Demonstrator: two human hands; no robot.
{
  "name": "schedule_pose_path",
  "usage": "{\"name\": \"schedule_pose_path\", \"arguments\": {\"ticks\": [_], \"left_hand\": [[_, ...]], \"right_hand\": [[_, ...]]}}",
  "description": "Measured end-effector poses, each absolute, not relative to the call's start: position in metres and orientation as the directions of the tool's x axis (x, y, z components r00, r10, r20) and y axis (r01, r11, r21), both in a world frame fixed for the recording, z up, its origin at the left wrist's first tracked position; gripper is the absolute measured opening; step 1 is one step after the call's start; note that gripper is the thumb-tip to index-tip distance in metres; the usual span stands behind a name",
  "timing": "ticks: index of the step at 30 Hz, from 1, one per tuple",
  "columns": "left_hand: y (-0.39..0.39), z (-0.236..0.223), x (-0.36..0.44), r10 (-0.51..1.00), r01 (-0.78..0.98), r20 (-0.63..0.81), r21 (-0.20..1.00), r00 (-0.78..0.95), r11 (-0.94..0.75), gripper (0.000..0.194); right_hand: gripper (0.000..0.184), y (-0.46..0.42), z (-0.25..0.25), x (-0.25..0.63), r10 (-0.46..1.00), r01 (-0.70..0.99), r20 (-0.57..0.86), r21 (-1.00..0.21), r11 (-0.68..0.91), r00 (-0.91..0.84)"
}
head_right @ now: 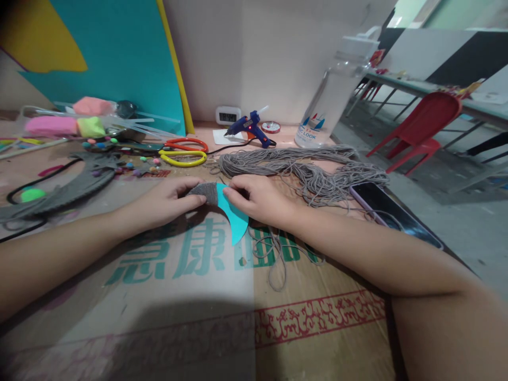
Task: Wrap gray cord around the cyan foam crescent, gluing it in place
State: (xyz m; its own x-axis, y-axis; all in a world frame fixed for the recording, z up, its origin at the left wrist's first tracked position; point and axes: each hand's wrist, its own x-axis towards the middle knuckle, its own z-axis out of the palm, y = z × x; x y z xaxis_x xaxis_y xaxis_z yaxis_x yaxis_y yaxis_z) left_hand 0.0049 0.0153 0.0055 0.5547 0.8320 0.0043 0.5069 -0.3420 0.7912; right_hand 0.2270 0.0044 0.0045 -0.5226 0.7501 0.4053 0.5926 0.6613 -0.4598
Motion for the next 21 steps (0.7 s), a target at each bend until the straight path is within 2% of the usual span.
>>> {"name": "schedule_pose_path", "arguments": {"ticks": [8,15,21], "left_hand": [[0.0159,0.0052,0.0067,0.828,0.506,0.077,0.759,0.555,-0.409,0.017],[0.0133,0.0062,0.0065,0.837,0.505,0.032,0.784,0.546,-0.36,0.02],[0.0141,0.0059,0.0063,0.839,0.511,0.098,0.753,0.536,-0.415,0.028]], "right_hand": [[0.026,0.004,0.0056,0.2264,0.735,0.587,0.429,-0.443,0.678,-0.525],[0.026,0.0036,0.0052,0.2264,0.727,0.583,0.456,-0.436,0.686,-0.514],[0.026,0.0039,0.0052,0.2267,0.729,0.585,0.441,-0.437,0.683,-0.523]]}}
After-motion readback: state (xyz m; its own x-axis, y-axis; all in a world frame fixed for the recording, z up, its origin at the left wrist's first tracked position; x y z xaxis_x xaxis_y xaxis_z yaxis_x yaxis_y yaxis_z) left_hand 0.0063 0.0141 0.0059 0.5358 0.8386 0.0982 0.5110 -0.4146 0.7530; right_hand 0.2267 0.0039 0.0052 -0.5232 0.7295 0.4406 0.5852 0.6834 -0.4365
